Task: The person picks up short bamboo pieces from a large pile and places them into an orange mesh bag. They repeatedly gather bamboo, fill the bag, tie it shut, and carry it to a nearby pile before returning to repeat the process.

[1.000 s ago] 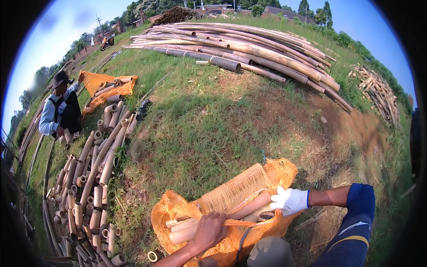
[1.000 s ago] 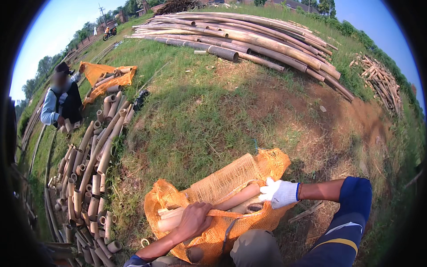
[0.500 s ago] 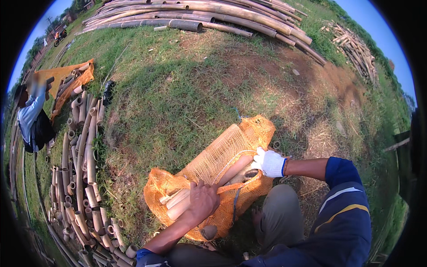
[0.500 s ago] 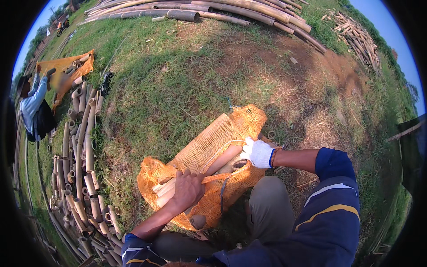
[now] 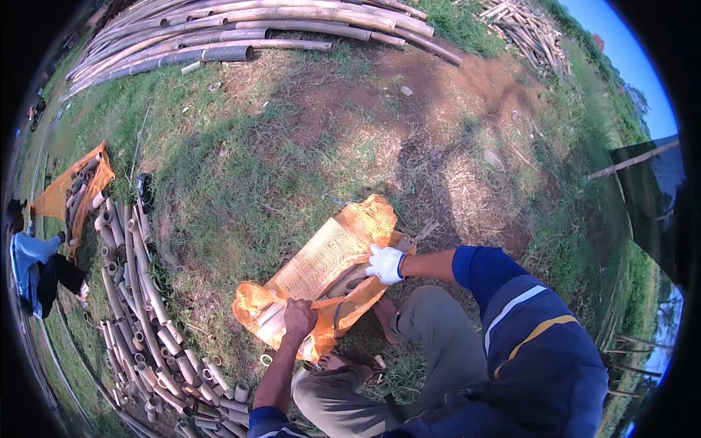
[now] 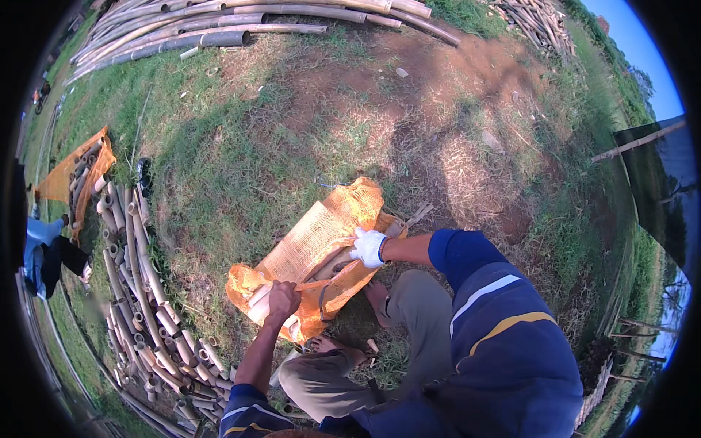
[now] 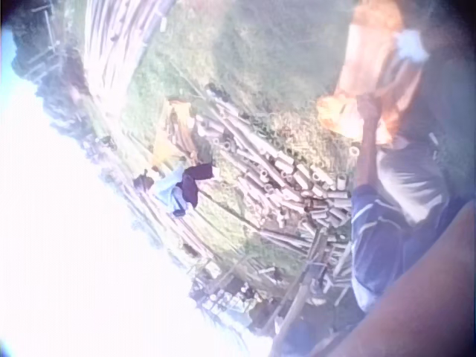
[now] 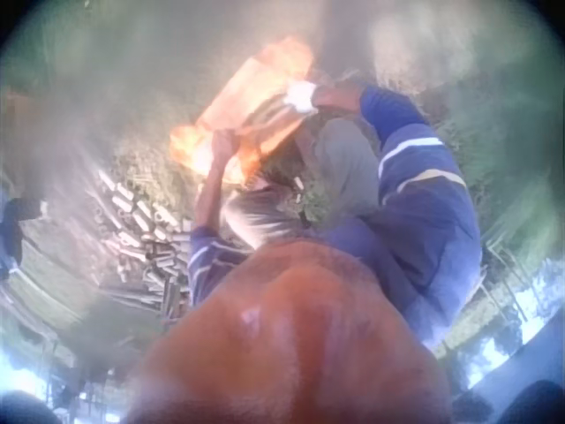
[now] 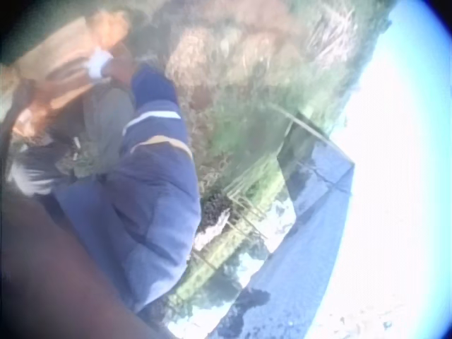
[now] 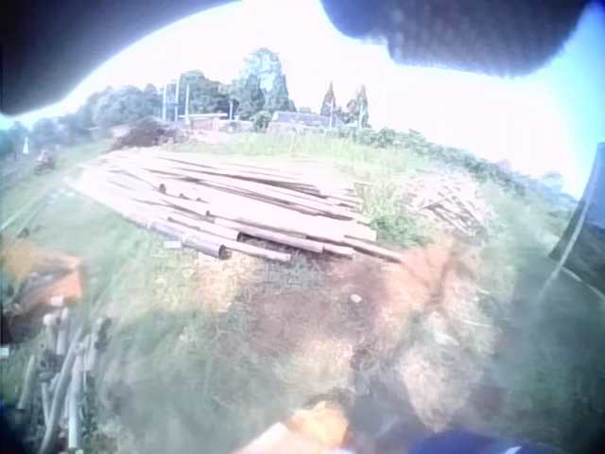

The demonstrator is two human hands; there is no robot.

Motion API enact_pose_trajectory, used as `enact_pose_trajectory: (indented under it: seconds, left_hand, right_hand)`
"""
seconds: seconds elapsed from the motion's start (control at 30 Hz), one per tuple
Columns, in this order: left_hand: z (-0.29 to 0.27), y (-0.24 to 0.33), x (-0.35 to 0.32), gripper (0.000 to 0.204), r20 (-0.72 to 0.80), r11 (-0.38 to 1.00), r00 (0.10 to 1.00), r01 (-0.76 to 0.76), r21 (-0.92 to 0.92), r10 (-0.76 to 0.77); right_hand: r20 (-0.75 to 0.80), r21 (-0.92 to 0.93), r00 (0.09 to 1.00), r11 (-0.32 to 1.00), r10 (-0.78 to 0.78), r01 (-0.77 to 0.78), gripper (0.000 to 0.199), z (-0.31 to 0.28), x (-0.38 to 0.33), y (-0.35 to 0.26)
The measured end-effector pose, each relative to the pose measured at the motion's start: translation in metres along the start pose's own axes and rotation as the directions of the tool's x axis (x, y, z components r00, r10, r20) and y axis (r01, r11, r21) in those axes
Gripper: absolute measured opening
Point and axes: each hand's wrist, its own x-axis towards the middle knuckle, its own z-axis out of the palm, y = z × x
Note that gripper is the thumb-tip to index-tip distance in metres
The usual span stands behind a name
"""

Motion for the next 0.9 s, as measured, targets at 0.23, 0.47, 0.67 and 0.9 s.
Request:
enact_pose_trajectory:
  seconds: [0.23,0.47,0.67,0.9]
  left_hand:
    - [-0.125,0.067,-0.088,0.024,0.108,0.994,0.990,-0.099,0.044,0.094]
    - [-0.337,0.221,-0.199,0.029,0.256,0.970,0.954,-0.197,0.140,0.157]
    - [-0.522,0.431,-0.257,0.020,0.133,0.967,0.958,-0.250,-0.048,0.254]
    - [-0.566,0.612,-0.249,0.009,0.081,0.853,0.853,-0.504,-0.133,0.516]
  right_hand:
    - [-0.073,0.223,0.997,0.975,0.010,0.007,0.024,-0.088,-0.137,-0.072]
    - [-0.218,0.426,0.976,0.899,-0.004,0.099,0.025,-0.248,-0.338,-0.148]
    - [-0.372,0.509,0.893,0.860,0.251,-0.030,0.022,-0.386,-0.559,-0.174]
    - [-0.420,0.673,0.782,0.737,0.460,-0.072,0.018,-0.426,-0.730,-0.153]
